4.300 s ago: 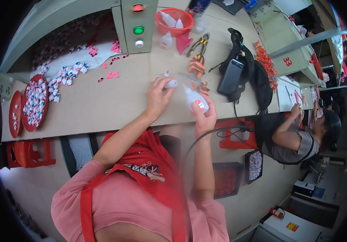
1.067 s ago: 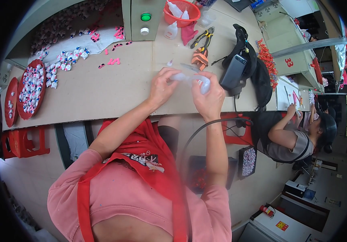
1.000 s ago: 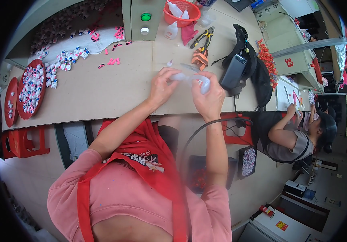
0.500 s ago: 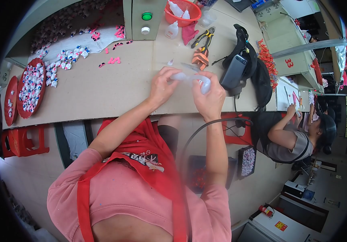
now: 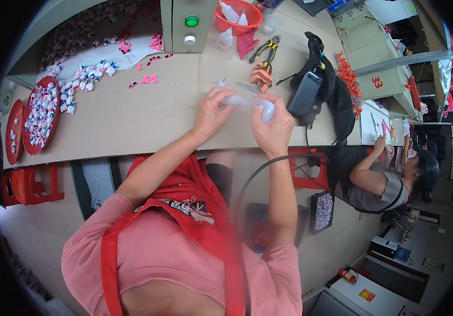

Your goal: The person glues small plastic decorative parts onto toy figurines by hand, using a glue bottle to apply adhesive.

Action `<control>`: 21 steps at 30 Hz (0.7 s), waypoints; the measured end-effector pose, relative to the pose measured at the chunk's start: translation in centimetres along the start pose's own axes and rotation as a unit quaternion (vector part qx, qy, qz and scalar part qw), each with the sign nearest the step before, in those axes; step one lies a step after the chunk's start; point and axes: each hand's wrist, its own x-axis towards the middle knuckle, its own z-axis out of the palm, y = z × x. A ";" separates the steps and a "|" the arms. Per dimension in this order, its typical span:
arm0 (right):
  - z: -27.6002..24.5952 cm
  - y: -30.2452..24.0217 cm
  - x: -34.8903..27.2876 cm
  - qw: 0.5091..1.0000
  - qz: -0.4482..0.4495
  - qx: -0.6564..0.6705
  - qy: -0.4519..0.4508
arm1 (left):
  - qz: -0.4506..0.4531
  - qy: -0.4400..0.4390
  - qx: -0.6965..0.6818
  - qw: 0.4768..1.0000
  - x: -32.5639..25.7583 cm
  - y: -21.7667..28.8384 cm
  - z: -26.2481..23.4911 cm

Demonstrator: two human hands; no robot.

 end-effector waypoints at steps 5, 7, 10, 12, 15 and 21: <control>0.0 0.0 0.0 1.000 0.000 0.004 0.003 | -0.008 -0.002 -0.006 1.000 0.0 -0.2 0.2; 0.0 0.1 0.0 1.000 0.001 0.009 0.008 | -0.010 -0.001 -0.003 1.000 0.0 -0.2 0.2; 0.1 0.3 0.0 1.000 0.004 0.011 0.008 | -0.010 -0.003 0.001 1.000 0.0 -0.1 0.0; 0.1 0.2 0.0 1.000 0.003 0.009 0.006 | -0.011 -0.003 0.001 1.000 0.0 -0.1 0.0; 0.0 0.3 0.0 1.000 0.003 0.006 0.004 | -0.007 -0.002 -0.001 1.000 0.0 -0.1 0.1; 0.0 0.3 0.0 1.000 -0.002 -0.001 0.006 | -0.012 -0.007 -0.003 1.000 0.0 -0.1 0.1</control>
